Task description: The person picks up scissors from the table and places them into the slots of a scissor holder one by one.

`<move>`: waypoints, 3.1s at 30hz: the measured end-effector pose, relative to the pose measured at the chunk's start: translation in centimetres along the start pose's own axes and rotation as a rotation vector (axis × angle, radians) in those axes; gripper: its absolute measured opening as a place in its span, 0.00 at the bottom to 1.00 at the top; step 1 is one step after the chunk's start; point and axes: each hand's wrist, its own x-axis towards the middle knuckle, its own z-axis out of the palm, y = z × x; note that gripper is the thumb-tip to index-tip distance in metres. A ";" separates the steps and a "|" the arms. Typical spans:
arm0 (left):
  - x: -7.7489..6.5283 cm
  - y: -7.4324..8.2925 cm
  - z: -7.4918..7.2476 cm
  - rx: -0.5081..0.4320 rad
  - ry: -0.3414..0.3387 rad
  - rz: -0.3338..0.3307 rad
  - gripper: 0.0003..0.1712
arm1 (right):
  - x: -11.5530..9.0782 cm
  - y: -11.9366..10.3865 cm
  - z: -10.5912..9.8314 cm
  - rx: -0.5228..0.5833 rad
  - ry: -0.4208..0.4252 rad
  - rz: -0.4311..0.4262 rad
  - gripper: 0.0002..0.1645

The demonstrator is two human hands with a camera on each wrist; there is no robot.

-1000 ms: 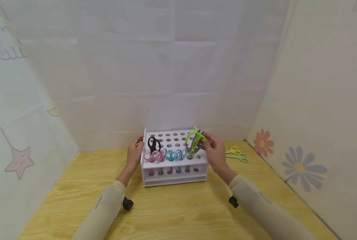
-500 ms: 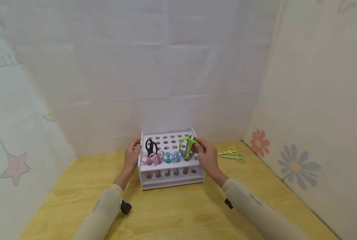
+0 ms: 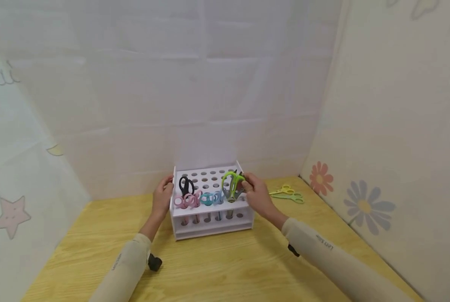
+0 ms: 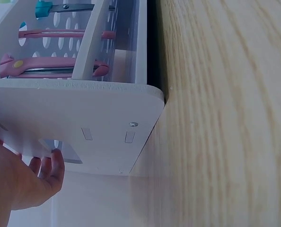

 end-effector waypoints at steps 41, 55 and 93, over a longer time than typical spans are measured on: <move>0.2 -0.7 0.8 -0.014 0.023 0.054 0.23 | 1.5 17.2 -14.7 -0.523 -0.009 0.129 0.24; 0.6 -0.7 0.7 -0.010 0.021 0.061 0.23 | -0.2 20.3 -18.2 -0.851 -0.174 0.237 0.30; 0.7 0.4 1.0 0.008 0.023 0.089 0.23 | -0.5 21.3 -20.3 -0.649 -0.106 0.359 0.17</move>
